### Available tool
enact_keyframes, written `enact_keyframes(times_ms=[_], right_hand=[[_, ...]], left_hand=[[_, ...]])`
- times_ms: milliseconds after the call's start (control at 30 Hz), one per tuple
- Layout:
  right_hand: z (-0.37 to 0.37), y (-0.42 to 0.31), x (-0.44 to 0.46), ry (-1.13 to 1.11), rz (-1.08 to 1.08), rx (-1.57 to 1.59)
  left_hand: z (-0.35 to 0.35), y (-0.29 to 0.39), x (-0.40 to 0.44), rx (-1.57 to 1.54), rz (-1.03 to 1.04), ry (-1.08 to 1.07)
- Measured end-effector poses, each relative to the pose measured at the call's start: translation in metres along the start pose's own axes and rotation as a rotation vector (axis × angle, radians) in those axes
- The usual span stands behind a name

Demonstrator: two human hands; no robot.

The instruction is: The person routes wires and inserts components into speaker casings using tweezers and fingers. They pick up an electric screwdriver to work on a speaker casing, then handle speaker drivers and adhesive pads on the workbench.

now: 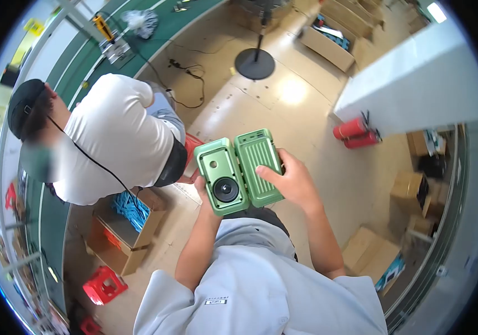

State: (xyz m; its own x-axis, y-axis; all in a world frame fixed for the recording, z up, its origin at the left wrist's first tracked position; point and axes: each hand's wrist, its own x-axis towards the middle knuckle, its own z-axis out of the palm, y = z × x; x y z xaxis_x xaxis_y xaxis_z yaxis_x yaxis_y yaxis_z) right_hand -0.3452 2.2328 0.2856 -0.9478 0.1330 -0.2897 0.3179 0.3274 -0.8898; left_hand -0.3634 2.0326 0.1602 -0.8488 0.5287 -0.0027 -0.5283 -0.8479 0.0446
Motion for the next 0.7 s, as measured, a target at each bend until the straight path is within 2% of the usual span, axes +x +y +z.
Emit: enact_keyframes(times_ms=[167,300,333,467,500,600,667,700], right_hand=[[-0.025,-0.010,0.092,-0.080,-0.025,-0.096],[-0.040,-0.025,0.162,-0.087,-0.082,-0.130],[-0.042,-0.027,0.179,-0.091,-0.105,-0.156],[-0.048,-0.048,0.259,-0.196,-0.073,-0.008],[-0.056,-0.046,0.262,-0.214,-0.095,0.024],[-0.048,-0.058,0.316,-0.253,-0.202,0.056],[-0.045,-0.071,0.354,-0.304,-0.185,0.099],[-0.047,-0.079,0.370,-0.345,-0.101,0.129]], left_hand=[[-0.007,0.012,0.081,0.065,0.063,0.050],[-0.017,0.032,0.150,0.116,0.133,-0.005],[-0.014,0.039,0.169,0.005,0.108,-0.107],[-0.002,0.075,0.228,0.080,0.194,-0.062],[0.001,0.076,0.232,-0.012,0.130,-0.145],[-0.006,0.109,0.266,-0.026,0.104,-0.099],[-0.003,0.128,0.289,-0.013,0.141,-0.113],[-0.003,0.136,0.299,-0.019,0.165,-0.116]])
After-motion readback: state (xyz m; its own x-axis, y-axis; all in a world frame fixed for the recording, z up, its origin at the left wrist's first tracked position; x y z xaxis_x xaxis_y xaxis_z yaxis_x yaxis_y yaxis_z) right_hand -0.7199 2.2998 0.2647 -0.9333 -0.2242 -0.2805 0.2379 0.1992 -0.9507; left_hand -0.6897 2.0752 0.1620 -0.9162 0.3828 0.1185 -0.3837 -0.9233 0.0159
